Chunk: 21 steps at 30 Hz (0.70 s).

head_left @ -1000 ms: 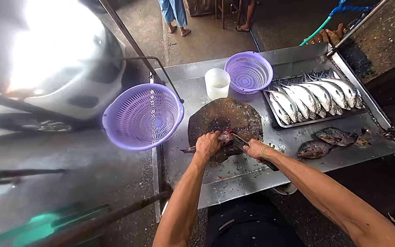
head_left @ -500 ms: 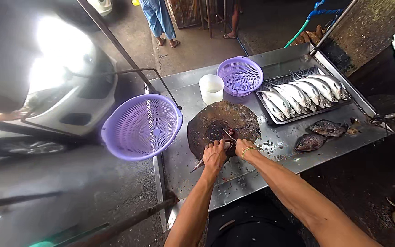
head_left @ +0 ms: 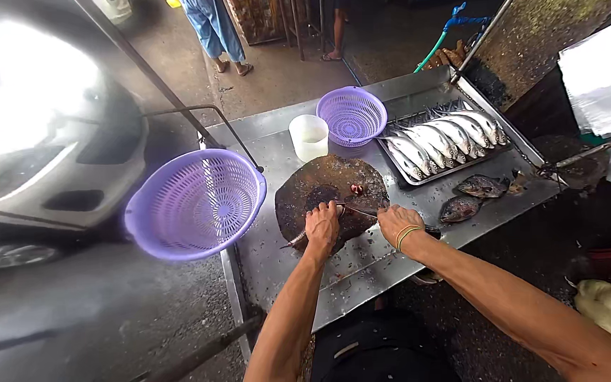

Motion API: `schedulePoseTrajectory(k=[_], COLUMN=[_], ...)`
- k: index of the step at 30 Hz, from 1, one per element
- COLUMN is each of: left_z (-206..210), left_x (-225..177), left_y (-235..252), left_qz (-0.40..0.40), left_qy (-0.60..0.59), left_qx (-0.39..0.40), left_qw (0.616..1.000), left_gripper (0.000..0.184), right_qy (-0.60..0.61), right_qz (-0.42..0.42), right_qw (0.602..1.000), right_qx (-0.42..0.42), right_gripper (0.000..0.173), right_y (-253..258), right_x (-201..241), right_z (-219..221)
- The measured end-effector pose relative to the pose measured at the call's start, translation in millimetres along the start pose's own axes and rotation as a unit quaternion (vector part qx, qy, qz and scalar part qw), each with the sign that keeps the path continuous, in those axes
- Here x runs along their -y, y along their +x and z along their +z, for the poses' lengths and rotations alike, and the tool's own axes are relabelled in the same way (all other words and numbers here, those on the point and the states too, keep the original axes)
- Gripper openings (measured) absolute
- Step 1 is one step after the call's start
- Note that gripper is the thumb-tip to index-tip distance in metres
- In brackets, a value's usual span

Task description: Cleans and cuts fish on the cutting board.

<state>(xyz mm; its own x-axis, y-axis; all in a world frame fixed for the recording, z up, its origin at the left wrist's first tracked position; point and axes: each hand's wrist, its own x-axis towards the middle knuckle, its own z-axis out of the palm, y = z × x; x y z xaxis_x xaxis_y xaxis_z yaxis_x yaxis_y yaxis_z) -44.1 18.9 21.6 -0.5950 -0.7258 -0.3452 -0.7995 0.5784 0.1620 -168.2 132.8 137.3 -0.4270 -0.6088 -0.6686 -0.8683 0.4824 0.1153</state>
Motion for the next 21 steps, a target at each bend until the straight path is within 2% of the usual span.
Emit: schedulePoseTrajectory(k=[5,12,16,21], left_z=[20,40,44,38], left_x=[1,-3,0,-1], left_y=[-7,-5,0,3], left_qz=[0.016,0.006,0.010,0.003], left_qy=[-0.016,-0.042,-0.046,-0.036], left_qx=[-0.034,-0.072,-0.102,-0.084], left_qw=[0.999,0.996,0.994,0.996], left_gripper=[0.040,0.042,0.040,0.042], right_qy=[-0.044,-0.044,-0.029,-0.014], right_qz=[-0.017,0.044,0.058,0.038], right_qw=[0.999,0.996,0.996,0.996], right_qx=[0.016,0.064,0.062,0.077], right_gripper=[0.031,0.026,0.026,0.026], right_y=[1,15,7,-2], right_x=[32,82,89,89], right_z=[2,29,44,53])
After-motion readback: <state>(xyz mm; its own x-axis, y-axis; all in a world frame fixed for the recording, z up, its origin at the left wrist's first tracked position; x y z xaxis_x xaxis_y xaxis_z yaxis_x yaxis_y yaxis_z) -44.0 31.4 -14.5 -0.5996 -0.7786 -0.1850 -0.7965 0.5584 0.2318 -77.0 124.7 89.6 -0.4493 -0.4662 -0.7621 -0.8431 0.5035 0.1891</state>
